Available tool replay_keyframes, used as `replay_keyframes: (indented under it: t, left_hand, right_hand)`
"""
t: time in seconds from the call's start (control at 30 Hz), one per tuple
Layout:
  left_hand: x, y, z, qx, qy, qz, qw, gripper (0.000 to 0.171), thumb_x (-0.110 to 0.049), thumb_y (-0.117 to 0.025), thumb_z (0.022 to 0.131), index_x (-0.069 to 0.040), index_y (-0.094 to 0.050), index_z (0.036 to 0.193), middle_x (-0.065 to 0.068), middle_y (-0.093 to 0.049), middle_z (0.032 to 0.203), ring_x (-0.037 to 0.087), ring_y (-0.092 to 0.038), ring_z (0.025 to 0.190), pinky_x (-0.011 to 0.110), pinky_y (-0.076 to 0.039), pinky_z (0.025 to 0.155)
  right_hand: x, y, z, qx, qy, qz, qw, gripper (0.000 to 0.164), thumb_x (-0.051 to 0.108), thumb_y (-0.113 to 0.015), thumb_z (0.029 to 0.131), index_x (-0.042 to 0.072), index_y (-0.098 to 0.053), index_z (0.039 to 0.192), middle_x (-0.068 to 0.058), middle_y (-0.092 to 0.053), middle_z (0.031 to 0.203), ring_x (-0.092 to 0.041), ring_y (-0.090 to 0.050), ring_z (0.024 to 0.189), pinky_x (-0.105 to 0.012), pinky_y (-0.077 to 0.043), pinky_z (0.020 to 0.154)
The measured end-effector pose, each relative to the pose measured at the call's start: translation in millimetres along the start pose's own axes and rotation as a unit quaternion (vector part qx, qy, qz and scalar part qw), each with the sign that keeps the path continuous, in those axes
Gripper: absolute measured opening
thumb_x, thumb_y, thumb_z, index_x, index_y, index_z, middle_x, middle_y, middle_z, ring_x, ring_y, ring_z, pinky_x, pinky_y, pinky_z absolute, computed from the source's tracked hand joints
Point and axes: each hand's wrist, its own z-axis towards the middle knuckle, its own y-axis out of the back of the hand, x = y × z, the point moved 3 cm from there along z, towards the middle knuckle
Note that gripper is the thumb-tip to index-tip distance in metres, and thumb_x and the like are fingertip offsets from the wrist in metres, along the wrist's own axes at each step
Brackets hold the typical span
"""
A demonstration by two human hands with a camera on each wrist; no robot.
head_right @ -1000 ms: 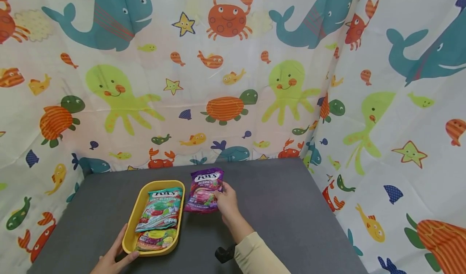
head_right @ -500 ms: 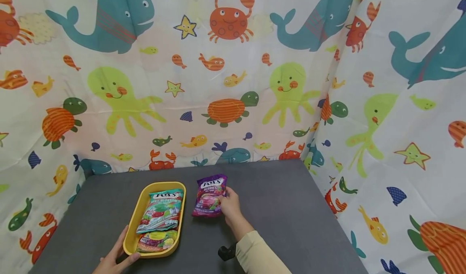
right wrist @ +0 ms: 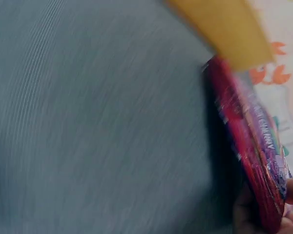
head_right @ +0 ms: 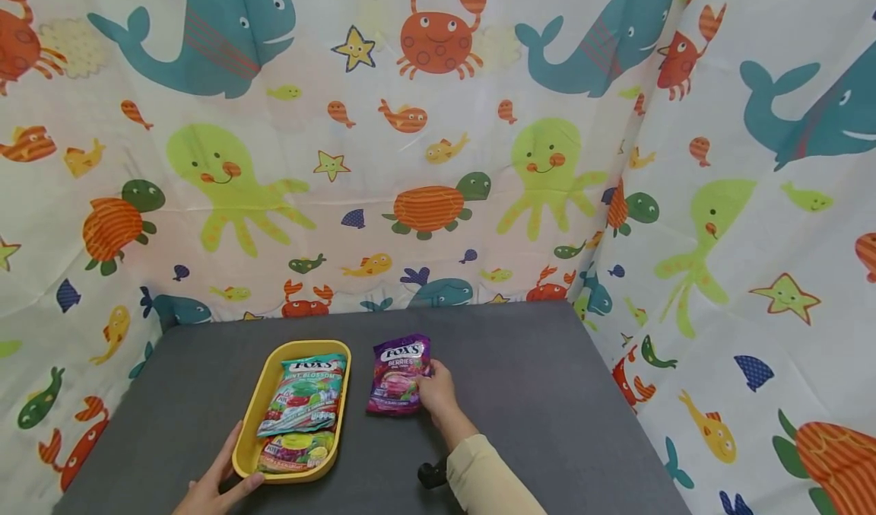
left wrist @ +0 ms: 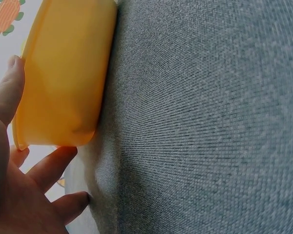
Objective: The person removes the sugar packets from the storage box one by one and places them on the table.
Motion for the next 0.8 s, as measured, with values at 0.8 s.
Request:
replay_keyframes:
  t: [0.8]
  left_hand:
    - [-2.1,-0.1,-1.9,-0.001,-0.005,-0.001,1.0000,0.107,-0.064,-0.056,0.084,-0.025,0.018,0.151,0.026,-0.028,0.147,0.057,0.000,0.136,0.087,0.011,0.077]
  right_hand:
    - [3.7,13.8,-5.5,-0.160,0.109,-0.292,0.937,0.032,0.014,-0.071,0.083,-0.001,-0.062,0.110,-0.020,-0.058,0.097,-0.036,-0.059,0.091,-0.048,-0.050,0.082]
